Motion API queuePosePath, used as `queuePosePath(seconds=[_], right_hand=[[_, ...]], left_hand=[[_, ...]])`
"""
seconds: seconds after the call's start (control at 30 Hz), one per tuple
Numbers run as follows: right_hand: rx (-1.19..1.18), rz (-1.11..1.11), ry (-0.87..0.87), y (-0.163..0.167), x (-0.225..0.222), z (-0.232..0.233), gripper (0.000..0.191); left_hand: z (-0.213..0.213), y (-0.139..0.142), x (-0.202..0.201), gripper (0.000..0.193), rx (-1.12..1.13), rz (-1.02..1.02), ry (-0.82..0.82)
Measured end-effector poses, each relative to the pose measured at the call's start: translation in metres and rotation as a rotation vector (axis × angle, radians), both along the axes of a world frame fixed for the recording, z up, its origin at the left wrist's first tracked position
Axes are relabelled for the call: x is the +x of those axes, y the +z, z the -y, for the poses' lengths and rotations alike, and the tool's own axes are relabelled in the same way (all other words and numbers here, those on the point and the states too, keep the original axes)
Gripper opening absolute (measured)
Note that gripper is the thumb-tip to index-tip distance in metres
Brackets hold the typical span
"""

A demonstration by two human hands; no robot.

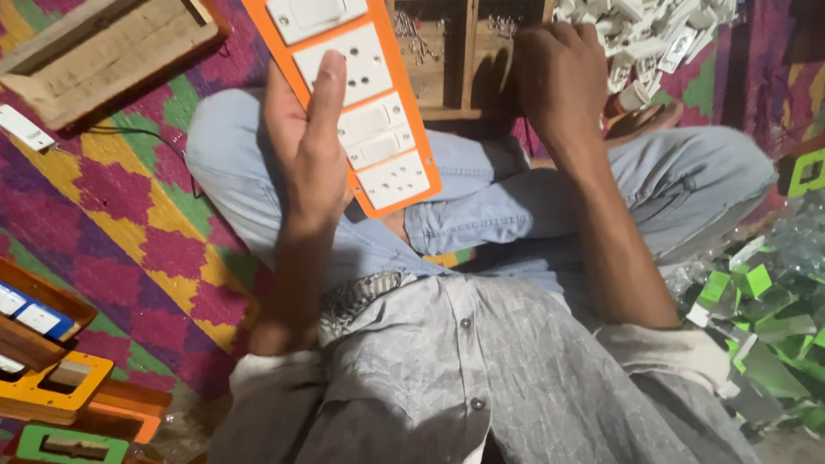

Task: The person assembles an orange switchboard by inserting white socket modules into the frame and securing them with screws. They repeatedly pick up modules, align them, and tighten screws using a screwdriver, working on multiple switchboard units.

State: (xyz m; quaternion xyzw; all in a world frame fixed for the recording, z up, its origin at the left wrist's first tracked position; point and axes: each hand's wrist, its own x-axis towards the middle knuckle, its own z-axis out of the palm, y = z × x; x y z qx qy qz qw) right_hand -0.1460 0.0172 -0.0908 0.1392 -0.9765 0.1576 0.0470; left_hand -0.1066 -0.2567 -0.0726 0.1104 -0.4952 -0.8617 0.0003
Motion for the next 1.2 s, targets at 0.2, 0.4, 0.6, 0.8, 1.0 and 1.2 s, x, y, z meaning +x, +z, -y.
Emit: queuePosePath(seconds=[0.2,0.4,0.6,0.8,1.0,1.2], right_hand=[[0.243,-0.187,0.025,-0.032,-0.003,0.017,0.02],[0.297,-0.172,0.002,-0.042,-0.012,0.033,0.008],[0.348,-0.188,-0.003,-0.047,-0.011,0.041,0.008],[0.304,-0.119,-0.019,-0.035,-0.008,0.048,0.024],[-0.395,0.162,-0.074,0.013,0.001,0.046,0.015],[-1.06,0.374,-0.003,0.051,0.033,0.056,0.009]], left_hand=[[0.01,0.005,0.01,0.026,-0.016,-0.033,-0.062],[0.011,0.001,0.011,0.029,-0.025,-0.035,-0.063],[0.011,-0.005,0.009,0.025,0.017,-0.072,-0.112],[0.012,0.006,0.01,0.029,-0.056,-0.063,-0.142],[0.006,0.003,0.004,0.032,-0.079,-0.09,-0.145],[-0.003,-0.005,0.003,0.027,-0.163,-0.109,-0.139]])
